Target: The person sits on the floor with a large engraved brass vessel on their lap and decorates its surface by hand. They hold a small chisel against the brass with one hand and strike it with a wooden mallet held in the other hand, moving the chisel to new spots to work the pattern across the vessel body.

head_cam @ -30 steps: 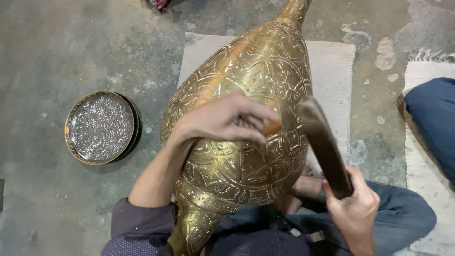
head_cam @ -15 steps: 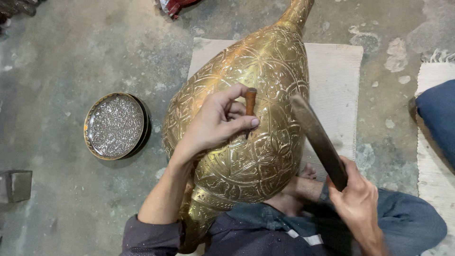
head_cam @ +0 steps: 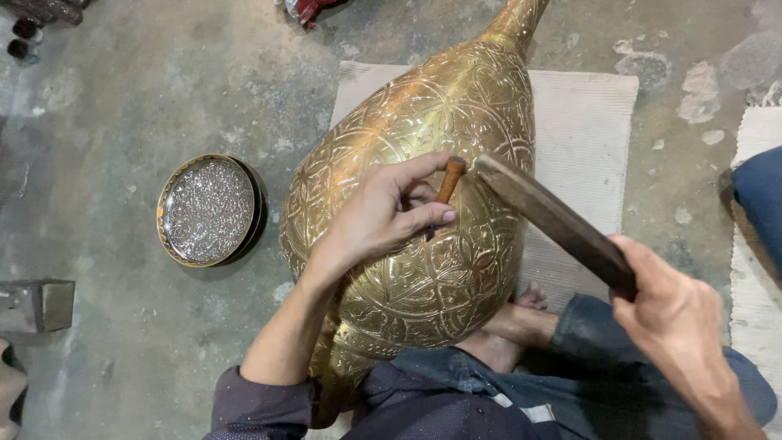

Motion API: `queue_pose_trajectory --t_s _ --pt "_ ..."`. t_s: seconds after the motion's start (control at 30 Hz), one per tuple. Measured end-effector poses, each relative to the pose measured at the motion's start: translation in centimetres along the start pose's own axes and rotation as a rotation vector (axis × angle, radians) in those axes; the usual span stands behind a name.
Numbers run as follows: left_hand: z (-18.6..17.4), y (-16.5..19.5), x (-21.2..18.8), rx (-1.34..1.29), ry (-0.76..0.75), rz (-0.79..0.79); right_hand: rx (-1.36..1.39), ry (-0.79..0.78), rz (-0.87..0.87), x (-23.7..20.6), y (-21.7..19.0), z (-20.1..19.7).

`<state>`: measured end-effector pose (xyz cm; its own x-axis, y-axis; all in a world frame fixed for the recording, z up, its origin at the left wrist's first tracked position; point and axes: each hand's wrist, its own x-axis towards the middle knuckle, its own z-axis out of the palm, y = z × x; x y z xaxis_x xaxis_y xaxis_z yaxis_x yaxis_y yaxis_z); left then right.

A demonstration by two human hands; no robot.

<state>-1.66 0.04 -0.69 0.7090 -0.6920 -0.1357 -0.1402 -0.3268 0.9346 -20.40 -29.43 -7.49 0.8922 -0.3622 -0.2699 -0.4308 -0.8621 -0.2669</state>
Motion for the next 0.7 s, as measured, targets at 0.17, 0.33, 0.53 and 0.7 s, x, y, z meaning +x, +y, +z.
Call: queue_pose_trajectory --t_s 0.17,0.33,0.53,0.7 --pt "0.2 0.1 -0.1 0.133 -0.006 0.396 0.407 0.199 -0.243 0.7 -0.3 -3.7" --pt "0.6 1.4 0.5 0.257 -0.045 0.136 0.142 0.129 -0.280 1.7 -1.0 -6.8" --pt "0.5 2.4 0.0 0.277 0.040 0.105 0.017 0.117 -0.324 2.8 -2.8 -7.8" --pt "1.0 2.3 -0.2 0.233 0.112 0.117 0.533 0.185 -0.357 3.0 -4.6 -8.9"
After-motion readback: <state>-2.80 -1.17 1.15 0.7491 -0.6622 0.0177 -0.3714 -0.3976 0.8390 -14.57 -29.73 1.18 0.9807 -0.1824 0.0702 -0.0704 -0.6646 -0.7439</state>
